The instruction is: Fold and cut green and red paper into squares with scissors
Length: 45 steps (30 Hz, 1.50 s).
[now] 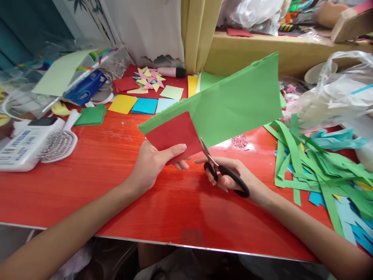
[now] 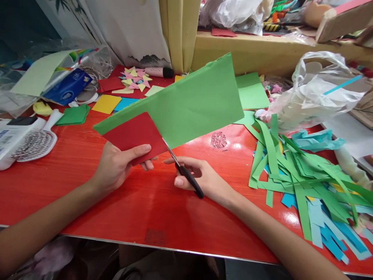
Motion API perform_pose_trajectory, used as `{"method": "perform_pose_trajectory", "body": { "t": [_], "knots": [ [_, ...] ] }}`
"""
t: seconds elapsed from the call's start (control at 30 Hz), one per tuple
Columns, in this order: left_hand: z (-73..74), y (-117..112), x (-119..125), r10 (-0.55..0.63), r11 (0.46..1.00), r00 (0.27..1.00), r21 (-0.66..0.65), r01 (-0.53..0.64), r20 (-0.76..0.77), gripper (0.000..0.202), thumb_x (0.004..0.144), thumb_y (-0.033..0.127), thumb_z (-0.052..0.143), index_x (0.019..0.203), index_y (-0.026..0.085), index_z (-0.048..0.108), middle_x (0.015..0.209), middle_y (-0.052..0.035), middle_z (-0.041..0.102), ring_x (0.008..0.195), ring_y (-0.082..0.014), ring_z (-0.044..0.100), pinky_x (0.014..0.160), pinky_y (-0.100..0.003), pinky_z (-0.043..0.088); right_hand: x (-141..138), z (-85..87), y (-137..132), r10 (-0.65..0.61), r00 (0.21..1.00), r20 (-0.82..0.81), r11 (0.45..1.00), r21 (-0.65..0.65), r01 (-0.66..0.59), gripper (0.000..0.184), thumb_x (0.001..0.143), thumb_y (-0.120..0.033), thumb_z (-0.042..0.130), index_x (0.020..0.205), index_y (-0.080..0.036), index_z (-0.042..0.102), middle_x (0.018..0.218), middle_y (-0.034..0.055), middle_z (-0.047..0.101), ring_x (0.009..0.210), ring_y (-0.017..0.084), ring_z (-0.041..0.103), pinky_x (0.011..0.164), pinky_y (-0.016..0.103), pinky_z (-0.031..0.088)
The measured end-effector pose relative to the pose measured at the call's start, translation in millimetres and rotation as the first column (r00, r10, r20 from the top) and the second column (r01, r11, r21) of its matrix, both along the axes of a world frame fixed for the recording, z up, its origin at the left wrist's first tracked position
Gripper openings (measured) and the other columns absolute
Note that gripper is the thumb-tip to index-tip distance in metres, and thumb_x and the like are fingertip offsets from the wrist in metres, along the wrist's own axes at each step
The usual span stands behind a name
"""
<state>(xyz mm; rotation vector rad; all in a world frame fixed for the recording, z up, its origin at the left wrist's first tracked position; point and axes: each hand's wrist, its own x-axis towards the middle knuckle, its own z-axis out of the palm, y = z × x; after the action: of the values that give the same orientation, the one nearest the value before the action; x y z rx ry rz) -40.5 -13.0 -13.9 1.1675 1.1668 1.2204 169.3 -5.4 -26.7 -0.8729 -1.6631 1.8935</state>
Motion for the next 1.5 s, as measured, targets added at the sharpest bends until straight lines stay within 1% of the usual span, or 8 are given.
{"method": "perform_pose_trajectory", "body": {
  "t": [0.17,0.37,0.53,0.8,0.9,1.07,1.33,1.5],
  "knots": [
    [1.7,-2.4,0.7,-0.002,1.000,1.000,-0.031,0.001,-0.030,0.019,0.076,0.031,0.064,0.062,0.019,0.066,0.053,0.0010,0.065,0.050,-0.0152,0.062,0.051,-0.026,0.053,-1.3,7.0,1.4,-0.004,0.999,0.054,1.000,-0.029,0.006,0.059,0.067,-0.061,0.067,0.111,-0.022,0.061,0.073,-0.0011,0.046,0.061,0.010,0.039,0.056,0.024,0.033],
    [2.3,-4.7,1.9,-0.005,0.998,0.999,-0.066,0.003,-0.037,0.022,0.077,0.030,0.063,0.058,0.018,0.064,0.053,0.0012,0.065,0.052,-0.0151,0.062,0.052,-0.026,0.053,-0.8,7.6,1.9,0.022,0.998,0.057,0.998,-0.051,-0.019,0.062,0.067,-0.063,0.065,0.111,-0.020,0.059,0.073,-0.0016,0.046,0.056,0.008,0.034,0.054,0.024,0.032],
    [0.7,-5.5,1.5,-0.005,0.998,0.996,-0.059,0.000,-0.086,0.030,0.076,0.034,0.064,0.050,0.019,0.064,0.052,0.0008,0.065,0.053,-0.0147,0.063,0.057,-0.026,0.054,-2.8,7.6,0.3,-0.007,0.997,0.083,0.999,-0.049,0.011,0.054,0.071,-0.061,0.063,0.106,-0.020,0.059,0.070,-0.0014,0.047,0.058,0.009,0.038,0.055,0.024,0.034],
    [-0.4,-5.3,2.2,0.027,0.999,0.992,-0.038,-0.031,-0.121,0.029,0.076,0.034,0.063,0.051,0.019,0.064,0.052,0.0007,0.065,0.053,-0.0150,0.063,0.059,-0.026,0.055,-8.3,6.3,-7.1,-0.079,0.991,0.106,0.996,-0.026,0.082,0.045,0.073,-0.058,0.063,0.097,-0.021,0.056,0.069,-0.0013,0.046,0.062,0.011,0.040,0.057,0.025,0.036],
    [-0.8,-5.0,2.8,0.045,0.998,0.988,-0.033,-0.051,-0.147,0.031,0.076,0.034,0.063,0.049,0.019,0.063,0.051,0.0008,0.065,0.054,-0.0146,0.063,0.061,-0.026,0.055,-10.3,6.1,-8.2,-0.093,0.989,0.113,0.995,-0.032,0.097,0.037,0.076,-0.053,0.063,0.095,-0.022,0.055,0.068,-0.0025,0.044,0.061,0.011,0.040,0.057,0.025,0.038],
    [0.8,-5.8,2.1,0.062,0.998,0.974,-0.019,-0.068,-0.217,0.035,0.077,0.035,0.062,0.045,0.021,0.062,0.048,0.0017,0.063,0.054,-0.0127,0.062,0.065,-0.024,0.054,-14.4,5.7,-10.7,-0.123,0.970,0.209,0.992,-0.013,0.129,0.026,0.077,-0.041,0.066,0.092,-0.023,0.055,0.063,-0.0042,0.042,0.057,0.010,0.039,0.052,0.023,0.035],
    [2.5,-6.6,0.7,0.067,0.996,0.977,-0.038,-0.076,-0.201,0.040,0.076,0.032,0.064,0.038,0.020,0.056,0.040,0.0026,0.056,0.048,-0.0112,0.057,0.063,-0.024,0.053,-16.7,3.8,-13.9,-0.156,0.967,0.200,0.988,0.020,0.156,0.019,0.077,-0.031,0.067,0.090,-0.022,0.056,0.061,-0.0057,0.044,0.054,0.008,0.039,0.051,0.021,0.035],
    [3.5,-8.1,1.5,0.071,0.995,0.974,-0.051,-0.084,-0.216,0.043,0.075,0.031,0.064,0.035,0.020,0.050,0.035,0.0035,0.049,0.043,-0.0105,0.055,0.057,-0.023,0.053,-17.8,9.2,-12.1,-0.125,0.973,0.196,0.992,0.024,0.123,0.022,0.077,-0.036,0.066,0.086,-0.020,0.054,0.062,-0.0049,0.047,0.056,0.009,0.043,0.053,0.022,0.037]
  ]
}}
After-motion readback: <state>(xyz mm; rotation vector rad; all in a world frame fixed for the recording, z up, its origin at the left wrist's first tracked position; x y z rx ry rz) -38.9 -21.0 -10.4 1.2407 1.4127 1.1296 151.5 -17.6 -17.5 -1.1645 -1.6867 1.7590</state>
